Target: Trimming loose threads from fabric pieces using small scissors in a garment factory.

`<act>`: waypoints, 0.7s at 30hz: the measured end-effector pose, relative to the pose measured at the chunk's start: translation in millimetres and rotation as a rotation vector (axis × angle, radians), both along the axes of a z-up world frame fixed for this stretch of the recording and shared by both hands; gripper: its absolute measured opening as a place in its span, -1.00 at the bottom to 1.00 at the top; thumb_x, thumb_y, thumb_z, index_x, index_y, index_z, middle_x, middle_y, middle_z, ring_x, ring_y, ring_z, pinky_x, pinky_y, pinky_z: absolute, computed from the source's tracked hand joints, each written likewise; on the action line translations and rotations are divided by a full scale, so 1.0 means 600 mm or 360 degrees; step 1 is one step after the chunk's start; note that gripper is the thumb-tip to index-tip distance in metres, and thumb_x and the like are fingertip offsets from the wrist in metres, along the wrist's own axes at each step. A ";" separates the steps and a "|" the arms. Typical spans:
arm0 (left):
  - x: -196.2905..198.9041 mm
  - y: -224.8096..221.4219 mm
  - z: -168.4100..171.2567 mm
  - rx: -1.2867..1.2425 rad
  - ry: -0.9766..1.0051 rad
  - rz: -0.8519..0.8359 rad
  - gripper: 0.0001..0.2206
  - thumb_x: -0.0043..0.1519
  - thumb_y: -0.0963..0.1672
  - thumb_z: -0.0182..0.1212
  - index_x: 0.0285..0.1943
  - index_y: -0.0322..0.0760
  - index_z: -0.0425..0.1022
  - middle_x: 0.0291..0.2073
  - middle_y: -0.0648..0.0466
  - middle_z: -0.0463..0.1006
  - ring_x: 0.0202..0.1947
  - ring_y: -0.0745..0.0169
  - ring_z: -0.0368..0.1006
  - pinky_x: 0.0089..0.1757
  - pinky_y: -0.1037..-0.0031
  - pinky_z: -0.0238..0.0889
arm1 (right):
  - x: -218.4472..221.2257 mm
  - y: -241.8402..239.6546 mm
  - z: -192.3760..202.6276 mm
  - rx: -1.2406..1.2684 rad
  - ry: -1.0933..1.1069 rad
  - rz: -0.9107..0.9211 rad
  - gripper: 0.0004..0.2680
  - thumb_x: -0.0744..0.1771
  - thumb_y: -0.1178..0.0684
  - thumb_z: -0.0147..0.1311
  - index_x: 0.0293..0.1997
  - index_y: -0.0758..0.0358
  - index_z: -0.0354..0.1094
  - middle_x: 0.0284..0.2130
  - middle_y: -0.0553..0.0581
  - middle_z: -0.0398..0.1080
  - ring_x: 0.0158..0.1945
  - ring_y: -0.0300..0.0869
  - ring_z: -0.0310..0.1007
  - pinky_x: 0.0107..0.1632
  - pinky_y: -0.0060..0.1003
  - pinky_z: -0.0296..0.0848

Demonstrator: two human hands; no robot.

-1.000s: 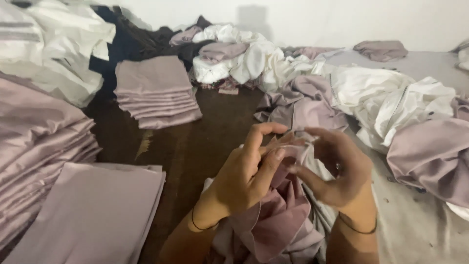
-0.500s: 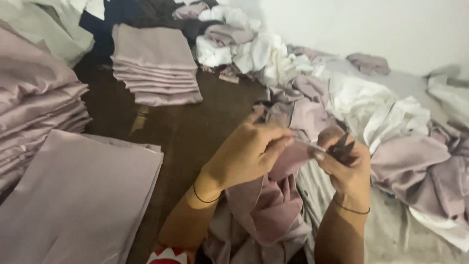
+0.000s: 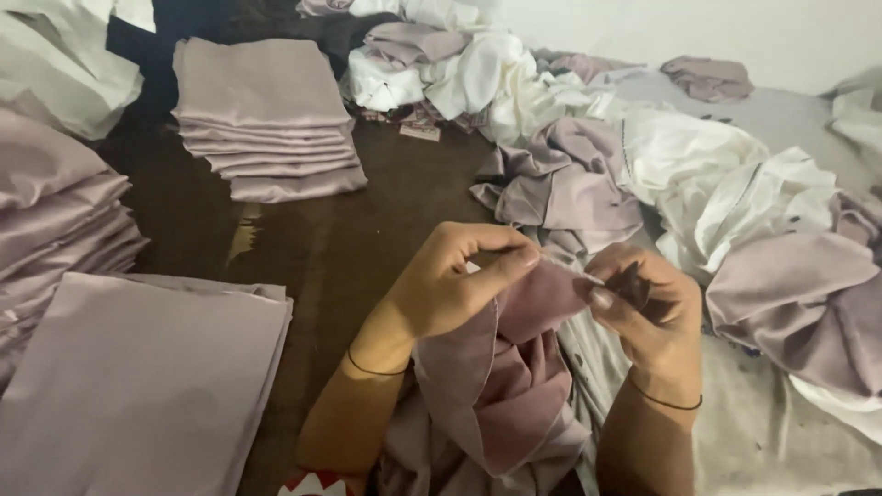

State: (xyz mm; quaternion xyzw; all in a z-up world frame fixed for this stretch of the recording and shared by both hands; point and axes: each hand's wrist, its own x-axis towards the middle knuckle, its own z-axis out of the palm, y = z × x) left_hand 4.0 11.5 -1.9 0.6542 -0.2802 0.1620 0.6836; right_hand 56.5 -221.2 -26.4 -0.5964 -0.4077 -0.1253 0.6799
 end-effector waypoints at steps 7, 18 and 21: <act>0.005 -0.013 -0.005 -0.0071 0.0230 -0.0117 -0.83 0.32 -0.11 0.19 -0.20 -0.23 0.68 -0.59 0.12 0.55 -0.38 0.46 0.45 -0.20 0.57 0.39 | -0.016 0.018 0.038 0.0049 0.0073 -0.0131 -0.91 0.27 0.33 0.17 -0.26 0.60 0.37 -0.68 0.18 0.24 -0.74 -0.42 0.04 -0.61 -0.61 0.07; 0.005 -0.023 0.004 -0.0133 0.0315 0.0230 -0.82 0.28 -0.14 0.23 -0.27 -0.36 0.69 -0.46 0.22 0.60 -0.37 0.50 0.40 -0.33 0.64 0.24 | -0.038 -0.006 0.053 -0.0713 -0.0517 -0.0611 -0.69 0.34 0.17 0.10 0.19 0.52 0.36 -0.21 0.26 0.46 -0.56 -0.35 0.17 -0.54 -0.52 0.14; 0.002 -0.028 0.002 0.0003 0.0233 0.0189 -0.80 0.28 -0.13 0.22 -0.19 -0.38 0.69 -0.36 0.10 0.68 -0.33 0.42 0.50 -0.31 0.62 0.32 | -0.059 0.000 0.058 -0.0644 -0.0497 -0.0812 -0.69 0.28 0.15 0.33 0.09 0.44 0.42 -0.27 0.21 0.52 -0.46 -0.30 0.35 -0.36 -0.49 0.37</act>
